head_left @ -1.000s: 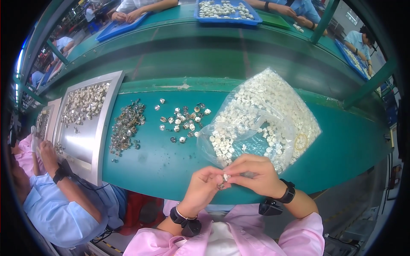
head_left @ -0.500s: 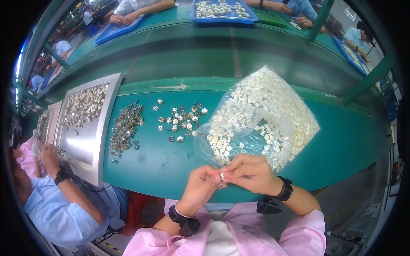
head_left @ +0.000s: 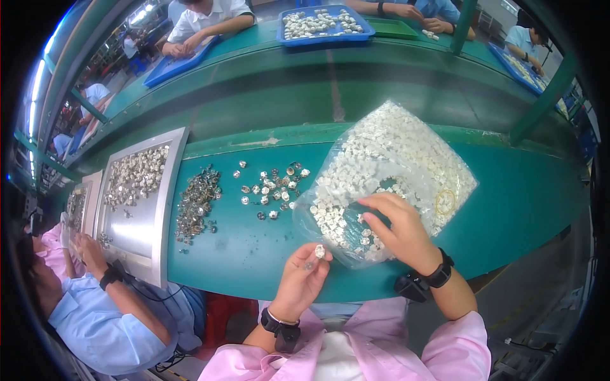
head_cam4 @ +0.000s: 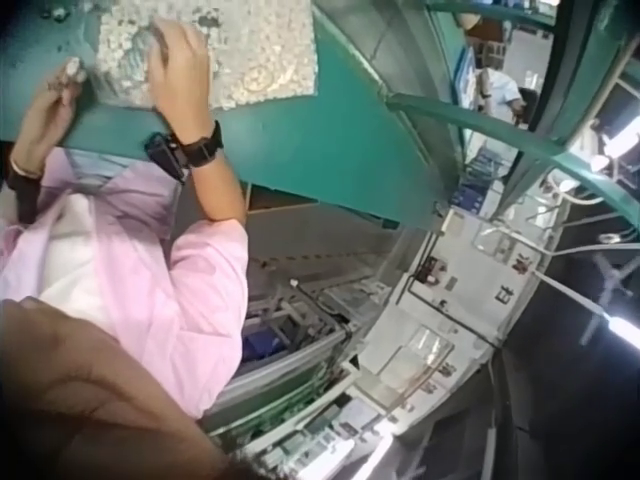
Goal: The person picks up a metal base and a white plastic component by hand, fits them together, and places the assembled unit onto the green table. They repeat this process, occasionally reaching into a plastic bag to retrieve more components.
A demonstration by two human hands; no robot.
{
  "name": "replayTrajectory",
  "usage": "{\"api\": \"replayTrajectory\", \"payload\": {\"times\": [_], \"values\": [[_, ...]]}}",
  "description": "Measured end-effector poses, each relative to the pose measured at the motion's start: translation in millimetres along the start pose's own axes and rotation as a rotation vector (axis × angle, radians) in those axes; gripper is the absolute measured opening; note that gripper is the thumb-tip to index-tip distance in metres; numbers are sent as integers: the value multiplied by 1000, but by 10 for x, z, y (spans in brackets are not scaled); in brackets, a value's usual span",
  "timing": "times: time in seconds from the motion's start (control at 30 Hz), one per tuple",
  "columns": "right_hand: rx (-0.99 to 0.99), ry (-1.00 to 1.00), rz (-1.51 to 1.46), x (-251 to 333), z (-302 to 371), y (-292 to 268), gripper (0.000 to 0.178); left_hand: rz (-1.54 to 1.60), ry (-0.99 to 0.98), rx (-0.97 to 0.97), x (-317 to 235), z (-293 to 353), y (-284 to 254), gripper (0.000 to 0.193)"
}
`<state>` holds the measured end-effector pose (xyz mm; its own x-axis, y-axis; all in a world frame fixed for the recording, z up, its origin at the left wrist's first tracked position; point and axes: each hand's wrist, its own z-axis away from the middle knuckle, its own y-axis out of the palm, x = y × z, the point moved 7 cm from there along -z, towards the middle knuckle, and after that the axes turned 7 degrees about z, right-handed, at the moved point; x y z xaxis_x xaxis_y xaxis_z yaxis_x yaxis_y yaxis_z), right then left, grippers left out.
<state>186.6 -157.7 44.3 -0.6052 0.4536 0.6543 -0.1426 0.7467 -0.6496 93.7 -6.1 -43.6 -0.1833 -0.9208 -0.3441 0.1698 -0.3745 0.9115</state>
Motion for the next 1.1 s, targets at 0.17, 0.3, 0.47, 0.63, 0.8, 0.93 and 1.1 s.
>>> {"api": "replayTrajectory", "payload": {"times": [0.17, 0.3, 0.47, 0.63, 0.8, 0.93, 1.1], "values": [[62, 25, 200, -27, 16, 51, 26, 11, -1, -78, -41, 32, 5, 20], [220, 72, 154, -2, 80, 98, 24, -311, 221, -309, -467, 133, 4, 18], [338, 71, 62, -82, 120, 188, 21, -1061, 571, -339, -1286, 246, 60, 15], [311, 89, 14, -85, 130, 222, 17, -1419, 619, -296, -1488, 157, 286, 15], [239, 99, 10, -94, 109, 133, 14, -1636, 512, -259, -1500, 75, 273, 17], [150, 98, 67, -60, 61, 38, 13, -2093, 621, -358, -1829, 203, 321, 17], [44, 159, -35, -78, 48, 4, 15, -2175, 651, -400, -2271, 135, 99, 18]]}}
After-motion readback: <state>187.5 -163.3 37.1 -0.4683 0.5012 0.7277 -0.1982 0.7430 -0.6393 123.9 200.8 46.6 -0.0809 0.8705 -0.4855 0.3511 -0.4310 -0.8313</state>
